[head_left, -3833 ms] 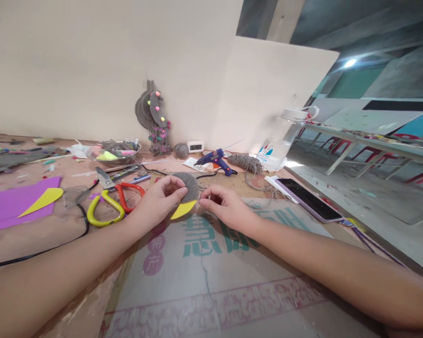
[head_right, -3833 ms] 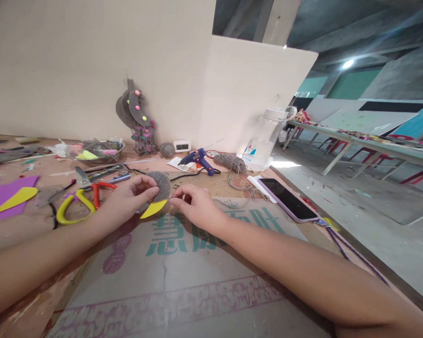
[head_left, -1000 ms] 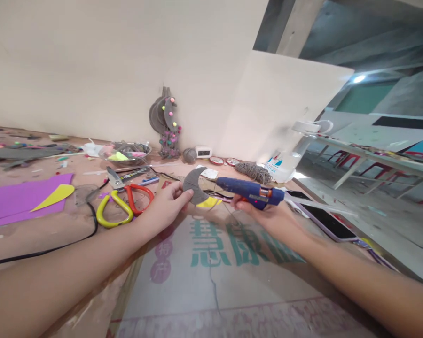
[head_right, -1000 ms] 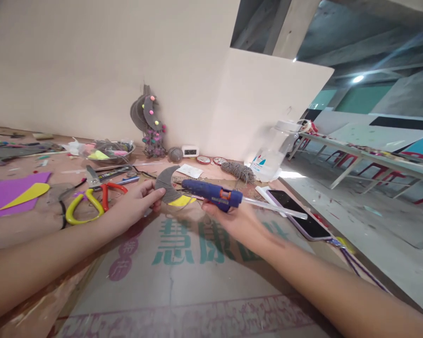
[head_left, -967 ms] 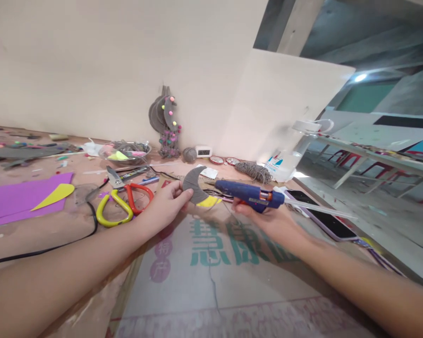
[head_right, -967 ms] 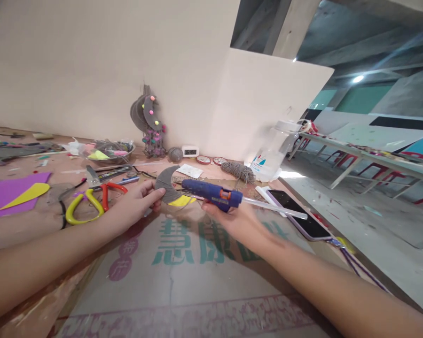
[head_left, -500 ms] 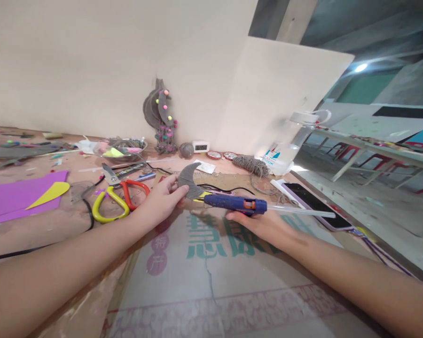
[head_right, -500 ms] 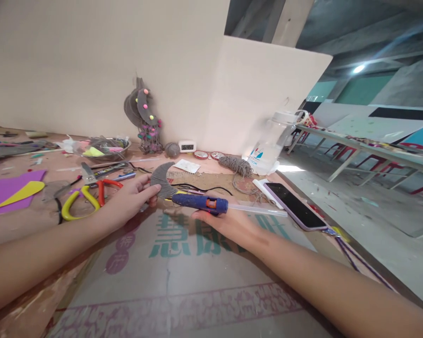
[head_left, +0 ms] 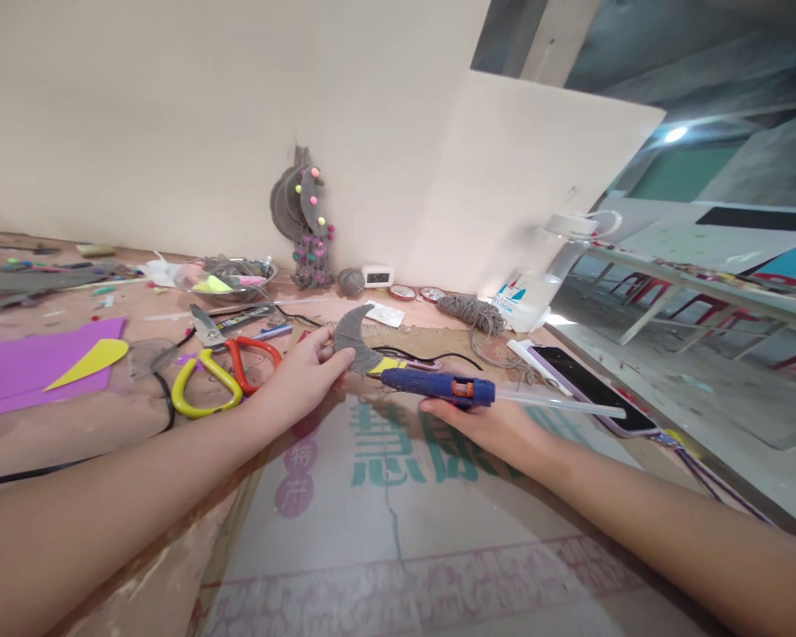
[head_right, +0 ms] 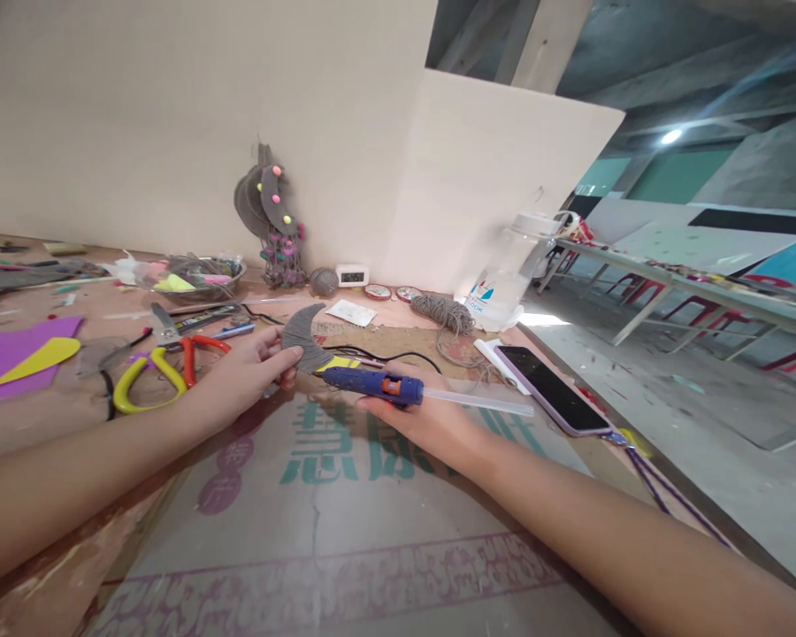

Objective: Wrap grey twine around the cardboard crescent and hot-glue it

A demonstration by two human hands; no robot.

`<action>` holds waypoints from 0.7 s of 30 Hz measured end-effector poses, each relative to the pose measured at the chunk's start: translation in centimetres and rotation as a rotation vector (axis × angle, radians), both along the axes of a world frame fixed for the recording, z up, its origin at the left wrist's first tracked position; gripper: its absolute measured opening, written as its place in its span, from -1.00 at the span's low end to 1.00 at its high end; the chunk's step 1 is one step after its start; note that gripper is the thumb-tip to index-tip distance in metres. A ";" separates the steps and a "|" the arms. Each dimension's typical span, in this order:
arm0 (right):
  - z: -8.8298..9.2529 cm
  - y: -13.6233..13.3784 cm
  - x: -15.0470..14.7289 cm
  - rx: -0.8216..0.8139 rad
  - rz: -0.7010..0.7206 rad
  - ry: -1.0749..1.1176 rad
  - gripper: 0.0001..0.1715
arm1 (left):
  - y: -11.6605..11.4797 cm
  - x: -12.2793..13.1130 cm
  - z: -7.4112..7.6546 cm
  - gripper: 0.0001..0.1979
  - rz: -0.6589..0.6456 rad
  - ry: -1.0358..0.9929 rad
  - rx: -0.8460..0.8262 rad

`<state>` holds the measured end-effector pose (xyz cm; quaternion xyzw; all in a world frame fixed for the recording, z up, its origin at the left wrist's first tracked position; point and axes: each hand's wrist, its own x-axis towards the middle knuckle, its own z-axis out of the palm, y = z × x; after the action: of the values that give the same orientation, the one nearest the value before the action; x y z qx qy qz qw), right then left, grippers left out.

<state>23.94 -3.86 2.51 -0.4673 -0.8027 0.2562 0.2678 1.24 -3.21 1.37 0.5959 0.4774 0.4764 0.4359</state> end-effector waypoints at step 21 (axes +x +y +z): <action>-0.3 0.2 0.1 0.085 -0.005 -0.007 -0.65 | 0.1 -0.1 -0.2 -0.86 -0.001 0.013 0.005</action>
<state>24.03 -3.63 2.18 -0.4583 -0.8127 0.2197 0.2851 1.18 -3.12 1.15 0.6005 0.4787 0.4733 0.4316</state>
